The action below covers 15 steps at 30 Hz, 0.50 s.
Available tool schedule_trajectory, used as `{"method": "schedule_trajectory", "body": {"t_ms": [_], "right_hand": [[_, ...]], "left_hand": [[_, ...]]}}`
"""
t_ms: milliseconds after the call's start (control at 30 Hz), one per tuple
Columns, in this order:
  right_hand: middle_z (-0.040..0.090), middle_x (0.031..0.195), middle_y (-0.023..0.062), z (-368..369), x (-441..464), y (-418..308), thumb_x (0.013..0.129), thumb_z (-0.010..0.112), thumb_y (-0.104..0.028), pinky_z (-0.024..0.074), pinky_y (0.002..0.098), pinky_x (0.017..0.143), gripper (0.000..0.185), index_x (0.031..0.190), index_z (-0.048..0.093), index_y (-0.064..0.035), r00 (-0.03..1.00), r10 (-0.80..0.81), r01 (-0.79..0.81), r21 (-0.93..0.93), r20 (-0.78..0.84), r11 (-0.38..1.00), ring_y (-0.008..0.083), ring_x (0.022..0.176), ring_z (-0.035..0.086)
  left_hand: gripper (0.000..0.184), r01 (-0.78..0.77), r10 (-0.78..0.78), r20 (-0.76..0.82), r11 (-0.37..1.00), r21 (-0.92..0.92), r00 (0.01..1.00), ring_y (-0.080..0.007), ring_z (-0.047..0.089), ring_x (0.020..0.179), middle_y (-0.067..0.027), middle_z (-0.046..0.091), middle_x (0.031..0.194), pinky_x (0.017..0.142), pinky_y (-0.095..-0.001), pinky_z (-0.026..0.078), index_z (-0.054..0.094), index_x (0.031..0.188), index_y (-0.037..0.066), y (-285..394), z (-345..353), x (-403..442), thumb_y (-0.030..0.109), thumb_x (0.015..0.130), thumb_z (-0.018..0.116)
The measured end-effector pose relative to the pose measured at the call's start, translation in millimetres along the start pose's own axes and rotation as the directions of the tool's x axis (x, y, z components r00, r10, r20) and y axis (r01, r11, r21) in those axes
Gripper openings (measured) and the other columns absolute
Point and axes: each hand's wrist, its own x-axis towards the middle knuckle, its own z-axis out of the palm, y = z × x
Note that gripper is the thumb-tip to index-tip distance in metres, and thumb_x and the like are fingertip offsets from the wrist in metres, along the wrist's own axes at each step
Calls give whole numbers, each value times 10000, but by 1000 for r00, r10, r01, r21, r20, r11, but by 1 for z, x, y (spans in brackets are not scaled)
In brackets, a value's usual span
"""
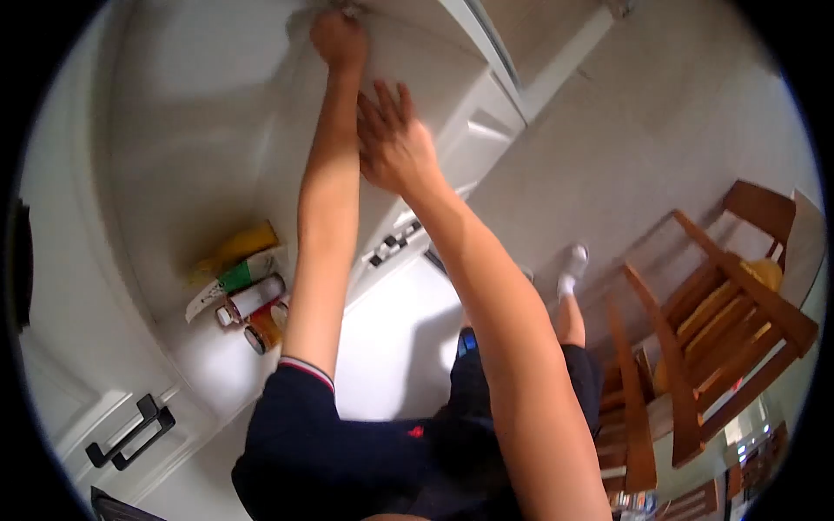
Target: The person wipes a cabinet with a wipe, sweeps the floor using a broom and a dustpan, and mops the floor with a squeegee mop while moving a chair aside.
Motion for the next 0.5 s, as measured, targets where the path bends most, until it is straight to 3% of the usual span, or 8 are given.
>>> {"method": "schedule_trajectory", "body": {"t_ms": [33, 100, 133, 200, 233, 300, 367, 500], "right_hand": [[421, 1364, 93, 9, 2, 3, 791, 518, -431, 114, 518, 1101, 562, 1253, 521, -111, 997, -22, 22, -1, -73, 1000, 318, 1329, 259], [480, 1307, 93, 12, 4, 5, 769, 499, -423, 120, 517, 1100, 579, 1227, 536, -72, 988, -24, 16, -53, -153, 998, 319, 1319, 277], [480, 1307, 93, 9, 3, 3, 769, 499, -423, 120, 517, 1100, 579, 1227, 536, -72, 989, -5, -3, -49, -148, 999, 319, 1319, 277], [474, 1315, 77, 9, 2, 5, 777, 482, -427, 126, 507, 1102, 610, 1282, 482, -84, 992, -5, 3, -17, -123, 1000, 307, 1321, 277], [392, 1390, 64, 9, 1, 5, 797, 486, -442, 165, 537, 1084, 624, 1344, 410, -151, 1000, -6, 4, -62, -29, 998, 299, 1342, 249], [392, 1393, 58, 24, -1, 7, 800, 486, -444, 167, 541, 1083, 600, 1330, 432, -167, 997, -7, 4, -45, -72, 999, 293, 1342, 252], [392, 1397, 52, 25, -7, 3, 803, 486, -445, 169, 544, 1081, 576, 1315, 455, -183, 993, -3, -2, -35, -119, 999, 286, 1342, 255], [301, 1454, 19, 24, -1, 8, 778, 478, -497, 38, 503, 1120, 685, 1386, 329, -219, 999, 21, -23, -48, -32, 999, 270, 1360, 218]], "left_hand": [[153, 2, -2, 38, 1000, -4, 999, -329, 582, 610, -186, 615, 688, 598, -384, 464, 686, 850, 16, -2, 10, -6, 50, 724, 606], [297, 20, -56, 154, 974, 227, 986, -331, 530, 1058, -206, 597, 1100, 908, -450, 377, 640, 1072, 107, 6, 15, -3, 103, 783, 573], [297, 10, -49, 171, 976, 219, 984, -331, 530, 1058, -206, 597, 1100, 908, -450, 377, 640, 1072, 107, 15, 8, -7, 103, 783, 573], [207, 60, 20, 295, 964, -259, 955, -384, 593, 827, -207, 646, 838, 753, -404, 463, 679, 886, 31, 64, -57, -5, 81, 826, 488], [183, -200, 201, -9, 969, -143, 980, -410, 577, 669, -196, 641, 736, 652, -420, 463, 661, 765, -10, 62, -46, -21, 51, 807, 494], [137, 66, 79, 299, 892, -447, 951, -377, 585, 653, -187, 644, 741, 622, -426, 455, 661, 747, -7, 126, -101, -29, 44, 774, 536], [194, -39, 187, 397, 935, -353, 899, -340, 606, 771, -158, 638, 786, 723, -400, 490, 683, 884, 29, 135, -88, -69, 18, 734, 559], [225, -311, 488, 284, 813, -492, 826, -301, 613, 846, -129, 642, 901, 755, -368, 495, 673, 919, 46, 161, -91, -88, -14, 748, 541]]}}
